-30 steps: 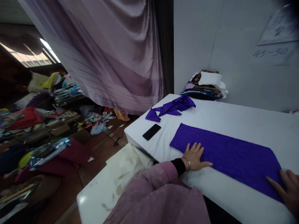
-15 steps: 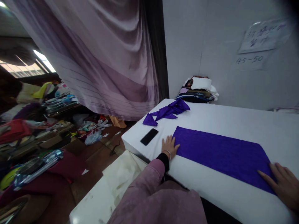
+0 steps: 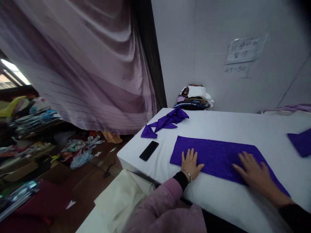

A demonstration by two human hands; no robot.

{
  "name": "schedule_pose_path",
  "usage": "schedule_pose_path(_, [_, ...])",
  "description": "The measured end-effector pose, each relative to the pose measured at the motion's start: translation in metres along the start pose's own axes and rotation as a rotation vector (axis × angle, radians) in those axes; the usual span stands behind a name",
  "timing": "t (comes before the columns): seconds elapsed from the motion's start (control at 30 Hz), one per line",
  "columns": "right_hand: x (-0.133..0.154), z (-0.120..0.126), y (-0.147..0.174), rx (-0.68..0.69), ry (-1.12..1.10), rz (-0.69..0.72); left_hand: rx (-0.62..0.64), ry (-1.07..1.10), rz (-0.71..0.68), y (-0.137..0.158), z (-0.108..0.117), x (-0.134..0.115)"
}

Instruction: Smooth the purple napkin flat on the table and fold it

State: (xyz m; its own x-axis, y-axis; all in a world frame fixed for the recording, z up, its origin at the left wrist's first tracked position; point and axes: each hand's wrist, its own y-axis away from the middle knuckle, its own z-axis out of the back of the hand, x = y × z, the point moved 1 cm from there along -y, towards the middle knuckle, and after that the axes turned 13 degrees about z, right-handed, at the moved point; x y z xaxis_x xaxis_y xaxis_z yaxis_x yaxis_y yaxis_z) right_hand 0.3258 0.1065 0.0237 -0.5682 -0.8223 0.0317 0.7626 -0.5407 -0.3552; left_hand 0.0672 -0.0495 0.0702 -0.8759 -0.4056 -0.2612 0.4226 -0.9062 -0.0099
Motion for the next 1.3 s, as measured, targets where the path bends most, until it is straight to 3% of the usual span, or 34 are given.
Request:
schedule_pose_path(0.1, [0.075,-0.004,-0.035,0.100,-0.039,0.052,0.042,0.013,-0.017,-0.002,-0.011,-0.015])
schedule_pose_path(0.2, [0.096,-0.010,-0.039,0.142,-0.041,0.090,0.078,-0.013,0.032,-0.003,-0.011,-0.007])
schedule_pose_path(0.27, [0.074,-0.014,-0.021,0.124,-0.016,0.105,0.087,-0.044,0.079,-0.002,-0.006,0.010])
schedule_pose_path(0.47, [-0.047,-0.019,0.066,-0.023,0.068,0.127,0.087,-0.146,0.256,0.001,0.020,0.082])
schedule_pose_path(0.53, [-0.071,-0.017,0.085,-0.041,0.082,0.106,0.108,-0.174,0.289,0.000,0.030,0.097])
schedule_pose_path(0.6, [-0.076,-0.012,0.088,-0.044,0.076,0.079,0.124,-0.186,0.323,-0.004,0.038,0.100])
schedule_pose_path(0.7, [-0.046,0.001,0.055,-0.011,0.028,0.023,0.101,-0.157,0.270,-0.019,0.044,0.077])
schedule_pose_path(0.8, [0.015,0.008,-0.015,0.085,-0.053,-0.068,0.084,-0.095,0.062,-0.042,0.034,0.031])
schedule_pose_path(0.87, [0.056,0.006,-0.064,0.162,-0.121,-0.026,0.095,-0.070,-0.022,-0.059,0.022,0.002])
schedule_pose_path(0.93, [0.085,-0.001,-0.102,0.233,-0.180,0.028,0.114,-0.068,-0.025,-0.074,0.009,-0.017])
schedule_pose_path(1.0, [0.093,-0.009,-0.122,0.254,-0.208,0.041,0.125,-0.084,0.026,-0.085,-0.002,-0.022])
schedule_pose_path(1.1, [0.069,-0.015,-0.122,0.275,-0.193,0.024,0.100,-0.118,0.100,-0.095,-0.006,-0.004])
schedule_pose_path(1.3, [-0.039,-0.002,-0.068,0.278,-0.040,-0.231,0.052,-0.188,0.315,-0.110,0.015,0.074])
